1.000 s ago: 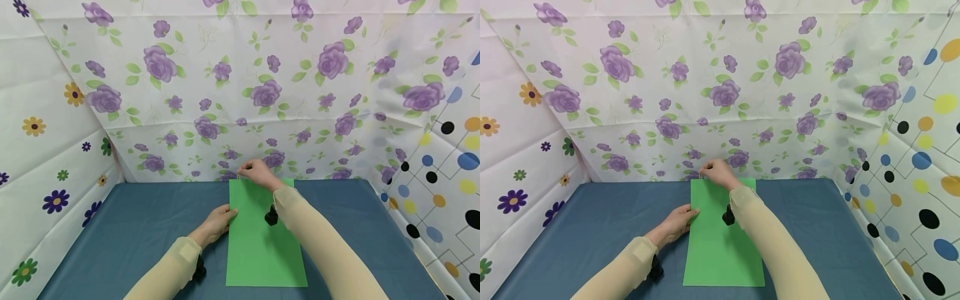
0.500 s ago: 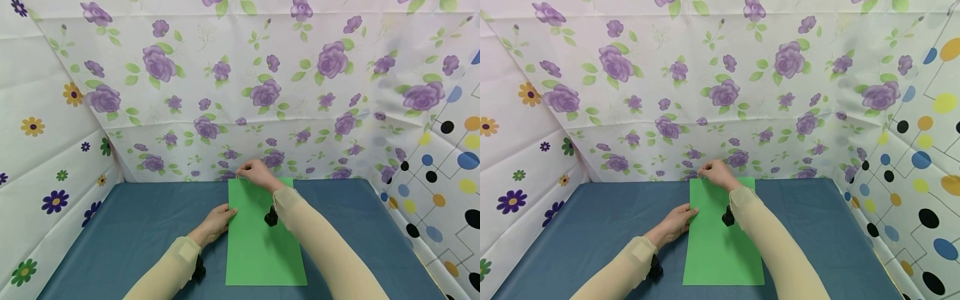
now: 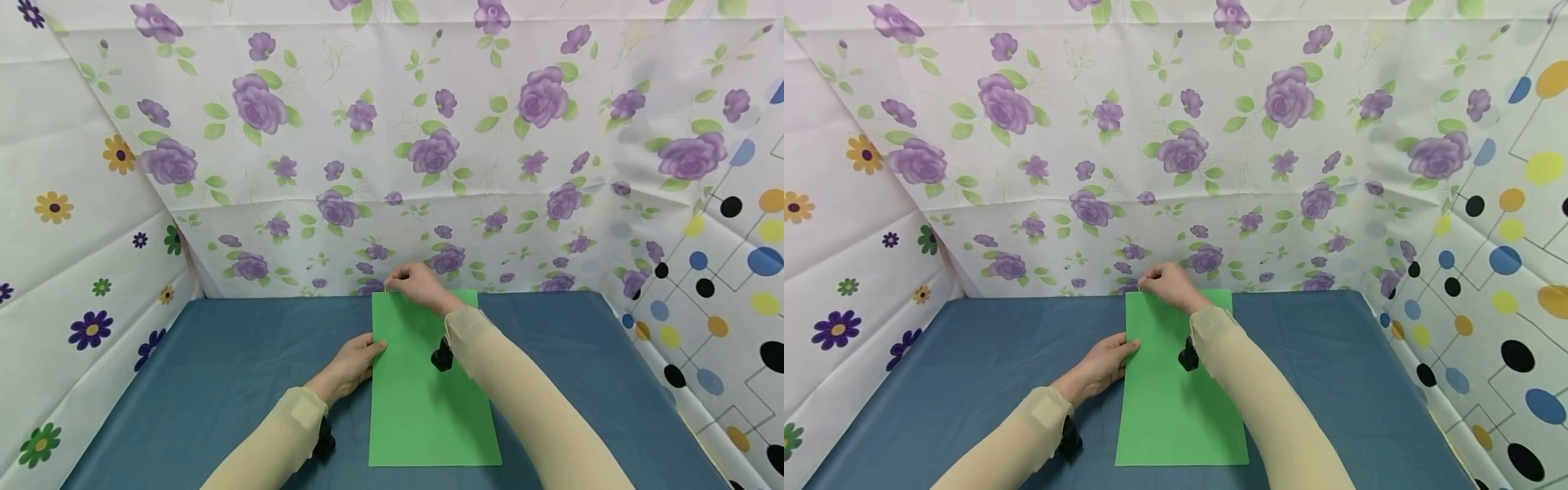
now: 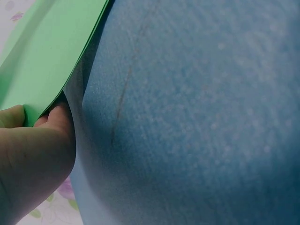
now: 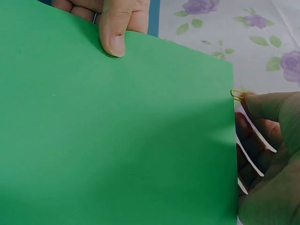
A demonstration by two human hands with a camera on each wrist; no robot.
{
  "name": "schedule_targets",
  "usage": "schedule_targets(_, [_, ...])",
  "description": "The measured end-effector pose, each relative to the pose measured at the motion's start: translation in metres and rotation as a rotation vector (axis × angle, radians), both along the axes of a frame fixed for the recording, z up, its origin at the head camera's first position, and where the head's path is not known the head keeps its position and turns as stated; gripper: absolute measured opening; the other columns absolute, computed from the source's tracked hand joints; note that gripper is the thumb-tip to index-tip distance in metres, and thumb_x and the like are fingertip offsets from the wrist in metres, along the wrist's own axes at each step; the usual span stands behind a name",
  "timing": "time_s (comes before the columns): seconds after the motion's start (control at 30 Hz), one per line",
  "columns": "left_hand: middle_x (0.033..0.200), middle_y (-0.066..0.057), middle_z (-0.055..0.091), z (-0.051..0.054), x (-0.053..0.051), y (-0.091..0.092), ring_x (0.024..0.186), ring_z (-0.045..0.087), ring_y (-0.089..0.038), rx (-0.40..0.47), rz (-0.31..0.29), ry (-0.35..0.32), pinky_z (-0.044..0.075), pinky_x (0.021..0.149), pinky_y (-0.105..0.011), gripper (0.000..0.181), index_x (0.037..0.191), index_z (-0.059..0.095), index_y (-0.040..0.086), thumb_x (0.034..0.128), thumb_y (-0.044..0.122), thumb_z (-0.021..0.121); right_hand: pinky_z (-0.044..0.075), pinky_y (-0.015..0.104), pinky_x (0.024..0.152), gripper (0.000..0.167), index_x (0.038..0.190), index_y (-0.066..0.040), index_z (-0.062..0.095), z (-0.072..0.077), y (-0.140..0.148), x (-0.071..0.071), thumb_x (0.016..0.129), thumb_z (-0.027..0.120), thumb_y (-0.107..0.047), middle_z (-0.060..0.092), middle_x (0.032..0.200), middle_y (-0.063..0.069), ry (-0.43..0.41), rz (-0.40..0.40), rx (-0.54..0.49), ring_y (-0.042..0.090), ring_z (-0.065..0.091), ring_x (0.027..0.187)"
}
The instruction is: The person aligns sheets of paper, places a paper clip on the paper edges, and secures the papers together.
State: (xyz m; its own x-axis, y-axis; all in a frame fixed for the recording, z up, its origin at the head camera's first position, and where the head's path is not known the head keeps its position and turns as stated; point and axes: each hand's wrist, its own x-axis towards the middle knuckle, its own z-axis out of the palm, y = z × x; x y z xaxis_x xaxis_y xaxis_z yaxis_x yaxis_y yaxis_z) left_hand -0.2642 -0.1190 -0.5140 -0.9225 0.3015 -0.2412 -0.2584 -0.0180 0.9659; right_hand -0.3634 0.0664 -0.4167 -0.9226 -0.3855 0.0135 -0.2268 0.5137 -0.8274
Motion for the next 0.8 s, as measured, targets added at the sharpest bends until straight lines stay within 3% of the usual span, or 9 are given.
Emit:
schedule_targets(0.47, [0.122, -0.013, 0.068, 0.0003, 0.0003, 0.0008, 0.104, 0.069, -0.024, -0.009, 0.004, 0.005, 0.059, 0.087, -0.041, 0.041, 0.145, 0.051, -0.001, 0.1117, 0.022, 0.048, 0.048, 0.033, 0.065, 0.021, 0.1, -0.008, 0.08, -0.0021, 0.0002, 0.0012, 0.102, 0.067, -0.024, 0.072, 0.106, 0.002, 0.013, 0.008, -0.002, 0.021, 0.061, 0.082])
schedule_targets(0.8, [0.124, -0.014, 0.067, 0.001, 0.0001, 0.0009, 0.106, 0.069, -0.025, -0.002, 0.009, -0.007, 0.059, 0.087, -0.041, 0.042, 0.147, 0.049, -0.002, 0.1117, 0.021, 0.048, 0.054, 0.038, 0.075, 0.017, 0.109, -0.014, 0.078, -0.0034, 0.0039, 0.0015, 0.103, 0.066, -0.025, 0.07, 0.111, 0.002, 0.006, 0.01, -0.012, 0.021, 0.065, 0.096])
